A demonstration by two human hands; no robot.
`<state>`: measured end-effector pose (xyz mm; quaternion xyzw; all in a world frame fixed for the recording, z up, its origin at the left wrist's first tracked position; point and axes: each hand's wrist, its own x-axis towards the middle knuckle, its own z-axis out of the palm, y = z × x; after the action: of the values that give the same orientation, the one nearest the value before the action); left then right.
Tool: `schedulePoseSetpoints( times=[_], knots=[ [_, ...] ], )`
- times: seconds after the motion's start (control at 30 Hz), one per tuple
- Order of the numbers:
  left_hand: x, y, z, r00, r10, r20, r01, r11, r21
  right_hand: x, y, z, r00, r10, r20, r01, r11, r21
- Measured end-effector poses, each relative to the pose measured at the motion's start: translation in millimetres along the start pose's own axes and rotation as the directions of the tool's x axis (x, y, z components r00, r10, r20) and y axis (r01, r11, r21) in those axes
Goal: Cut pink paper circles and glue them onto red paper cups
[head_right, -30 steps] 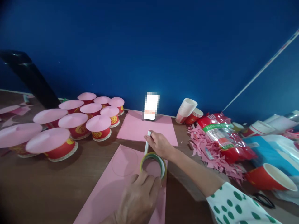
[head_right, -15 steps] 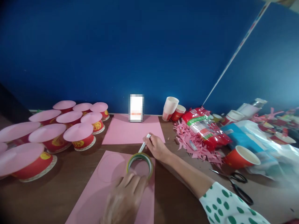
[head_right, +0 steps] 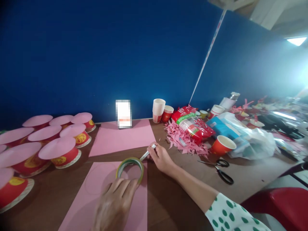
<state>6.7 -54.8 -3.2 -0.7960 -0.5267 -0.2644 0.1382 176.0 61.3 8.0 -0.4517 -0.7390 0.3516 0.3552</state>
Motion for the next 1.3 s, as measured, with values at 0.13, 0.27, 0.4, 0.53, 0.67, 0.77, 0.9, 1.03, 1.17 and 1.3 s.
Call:
schedulePoseSetpoints(
  times=[0.13,0.27,0.4,0.53,0.67,0.77,0.9,1.03,1.17,1.3],
  knots=[
    [2,0,-3.9,0.999,0.012,0.041,-0.012,1.000,0.000,-21,-5,-6,1.000,-0.001,-0.030,0.001,1.000,-0.022],
    [4,0,-8.3,0.998,0.022,0.064,-0.023,1.000,0.005,-42,-15,-7,0.995,-0.054,-0.079,0.048,0.996,-0.079],
    [5,1,-10.9,0.997,0.058,0.059,-0.059,0.998,0.010,-61,-21,-5,0.992,-0.061,-0.113,0.047,0.992,-0.119],
    [5,2,-13.7,0.996,0.064,0.068,-0.066,0.998,0.022,-77,-26,-5,0.990,-0.108,-0.091,0.090,0.979,-0.185],
    [6,3,-16.2,0.995,0.081,0.057,-0.084,0.996,0.040,-90,-30,-3,0.981,-0.175,-0.084,0.149,0.956,-0.252],
    [7,3,-16.6,0.995,0.092,0.034,-0.093,0.994,0.052,-96,-31,0,0.975,-0.204,-0.083,0.174,0.944,-0.282],
    [8,2,-14.3,0.993,0.119,0.020,-0.121,0.990,0.079,-101,-29,4,0.970,-0.223,-0.099,0.186,0.938,-0.292],
    [8,2,-12.4,0.993,0.116,0.010,-0.117,0.987,0.112,-104,-28,5,0.970,-0.219,-0.104,0.183,0.942,-0.280],
    [9,3,-14.5,0.995,0.095,0.031,-0.098,0.989,0.115,-107,-30,5,0.970,-0.225,-0.094,0.190,0.938,-0.290],
    [8,4,-15.5,0.994,0.092,0.058,-0.099,0.986,0.134,-110,-35,5,0.965,-0.246,-0.085,0.210,0.928,-0.308]
  ],
)
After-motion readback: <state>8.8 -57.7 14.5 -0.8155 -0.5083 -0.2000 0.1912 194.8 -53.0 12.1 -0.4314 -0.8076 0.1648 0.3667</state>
